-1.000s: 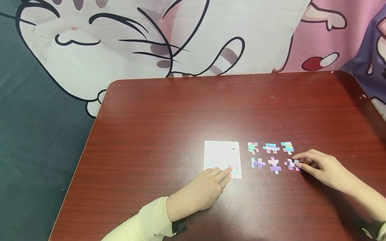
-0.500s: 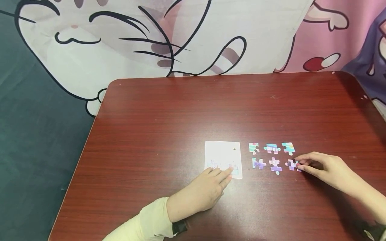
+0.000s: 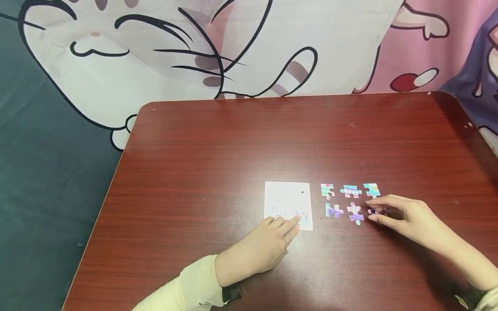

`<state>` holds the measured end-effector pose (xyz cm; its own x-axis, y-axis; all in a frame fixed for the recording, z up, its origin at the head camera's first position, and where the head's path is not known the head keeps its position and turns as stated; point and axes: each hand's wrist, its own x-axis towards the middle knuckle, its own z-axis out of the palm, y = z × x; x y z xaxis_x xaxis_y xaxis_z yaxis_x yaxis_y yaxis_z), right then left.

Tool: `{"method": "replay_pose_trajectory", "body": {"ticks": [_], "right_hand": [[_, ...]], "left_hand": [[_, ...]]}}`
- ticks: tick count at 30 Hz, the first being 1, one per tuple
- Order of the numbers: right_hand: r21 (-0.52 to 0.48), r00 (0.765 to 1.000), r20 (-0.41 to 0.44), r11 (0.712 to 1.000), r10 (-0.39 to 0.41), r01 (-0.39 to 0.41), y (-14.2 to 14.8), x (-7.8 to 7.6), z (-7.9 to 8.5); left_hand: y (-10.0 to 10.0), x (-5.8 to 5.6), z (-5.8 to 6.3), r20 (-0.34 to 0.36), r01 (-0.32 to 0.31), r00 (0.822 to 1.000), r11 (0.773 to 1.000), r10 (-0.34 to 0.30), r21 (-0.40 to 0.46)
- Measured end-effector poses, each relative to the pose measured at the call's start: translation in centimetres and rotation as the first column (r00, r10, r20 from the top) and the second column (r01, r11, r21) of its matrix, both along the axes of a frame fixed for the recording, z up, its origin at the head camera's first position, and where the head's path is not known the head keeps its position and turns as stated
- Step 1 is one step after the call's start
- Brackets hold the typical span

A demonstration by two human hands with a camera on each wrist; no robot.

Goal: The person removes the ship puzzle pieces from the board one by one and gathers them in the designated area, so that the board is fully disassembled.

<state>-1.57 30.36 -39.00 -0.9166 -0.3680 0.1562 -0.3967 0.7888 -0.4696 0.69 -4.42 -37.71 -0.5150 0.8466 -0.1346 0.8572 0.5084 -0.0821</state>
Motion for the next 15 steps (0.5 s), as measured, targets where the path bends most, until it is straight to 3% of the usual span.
{"method": "replay_pose_trajectory", "body": {"ticks": [15], "right_hand": [[-0.064,0.994,-0.003,0.992,0.108,-0.108,-5.2,-0.6,0.2]], "left_hand": [[-0.1,-0.1,-0.1,0.04,0.001,0.999,1.0,0.0,-0.015]]}}
